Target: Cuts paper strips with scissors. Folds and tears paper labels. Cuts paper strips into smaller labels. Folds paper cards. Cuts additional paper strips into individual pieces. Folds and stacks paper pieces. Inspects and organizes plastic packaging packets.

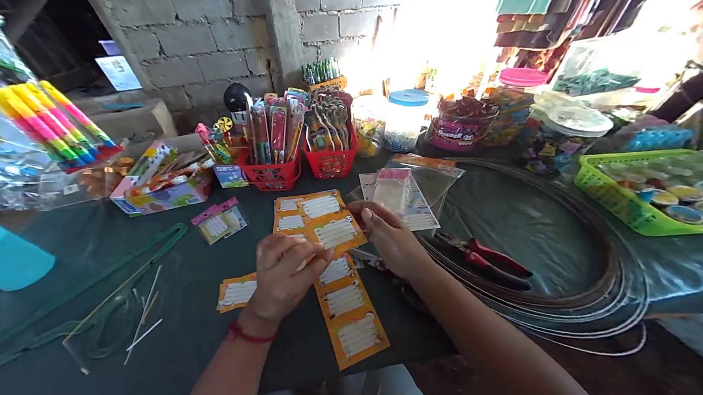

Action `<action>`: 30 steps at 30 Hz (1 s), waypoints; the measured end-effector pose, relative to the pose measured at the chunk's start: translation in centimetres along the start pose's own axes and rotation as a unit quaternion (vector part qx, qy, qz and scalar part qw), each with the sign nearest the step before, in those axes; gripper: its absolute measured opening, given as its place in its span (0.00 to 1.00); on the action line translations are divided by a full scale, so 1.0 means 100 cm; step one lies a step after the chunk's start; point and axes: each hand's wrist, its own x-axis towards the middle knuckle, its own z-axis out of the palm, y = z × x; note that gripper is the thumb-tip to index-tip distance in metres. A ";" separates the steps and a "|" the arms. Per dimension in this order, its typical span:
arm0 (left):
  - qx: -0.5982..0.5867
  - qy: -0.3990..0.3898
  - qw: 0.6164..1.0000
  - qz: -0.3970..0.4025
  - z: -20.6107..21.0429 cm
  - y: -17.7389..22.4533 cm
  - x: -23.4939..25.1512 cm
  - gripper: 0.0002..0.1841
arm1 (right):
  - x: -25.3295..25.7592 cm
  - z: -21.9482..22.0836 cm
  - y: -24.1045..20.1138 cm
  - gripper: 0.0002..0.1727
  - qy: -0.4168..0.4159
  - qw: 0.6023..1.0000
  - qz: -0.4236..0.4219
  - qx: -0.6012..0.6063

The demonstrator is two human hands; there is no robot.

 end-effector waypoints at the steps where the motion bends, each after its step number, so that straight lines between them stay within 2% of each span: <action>1: 0.000 -0.006 1.000 0.010 0.000 0.001 0.000 0.05 | 0.000 0.000 -0.002 0.18 0.002 1.000 0.012 0.013; 4: -0.003 -0.027 0.999 0.029 0.002 0.005 0.000 0.06 | 0.000 0.001 -0.005 0.12 0.019 0.999 0.018 0.025; 7: -0.010 -0.056 0.998 0.009 0.004 0.005 -0.001 0.07 | -0.001 0.002 -0.003 0.13 0.050 0.996 -0.054 -0.055; 10: -0.111 -0.059 0.987 -0.103 0.009 0.006 0.000 0.07 | -0.002 -0.001 0.001 0.12 0.087 0.970 -0.155 -0.163; 14: -0.315 -0.077 0.909 -0.260 0.012 0.005 -0.001 0.21 | -0.003 0.000 0.002 0.11 0.120 0.969 -0.171 -0.135; 16: -0.359 -0.070 0.884 -0.293 0.014 0.008 -0.003 0.22 | -0.004 0.002 0.003 0.12 0.128 0.969 -0.170 -0.127; 20: -0.352 -0.078 0.880 -0.309 0.015 0.015 0.002 0.13 | -0.004 0.004 0.005 0.13 0.132 0.969 -0.177 -0.114; 22: -0.354 -0.074 0.877 -0.316 0.015 0.017 0.004 0.11 | -0.004 0.002 0.005 0.13 0.120 0.973 -0.171 -0.100; 25: -0.336 -0.045 0.873 -0.349 0.014 0.019 0.006 0.11 | -0.005 0.001 0.002 0.12 0.050 0.982 -0.147 -0.104; 28: -0.322 -0.013 0.866 -0.382 0.011 0.016 0.008 0.11 | -0.005 0.002 0.001 0.10 -0.019 0.974 -0.155 -0.161; 30: -0.326 0.001 0.861 -0.390 0.010 0.013 0.009 0.11 | -0.005 0.003 0.004 0.09 -0.027 0.964 -0.175 -0.201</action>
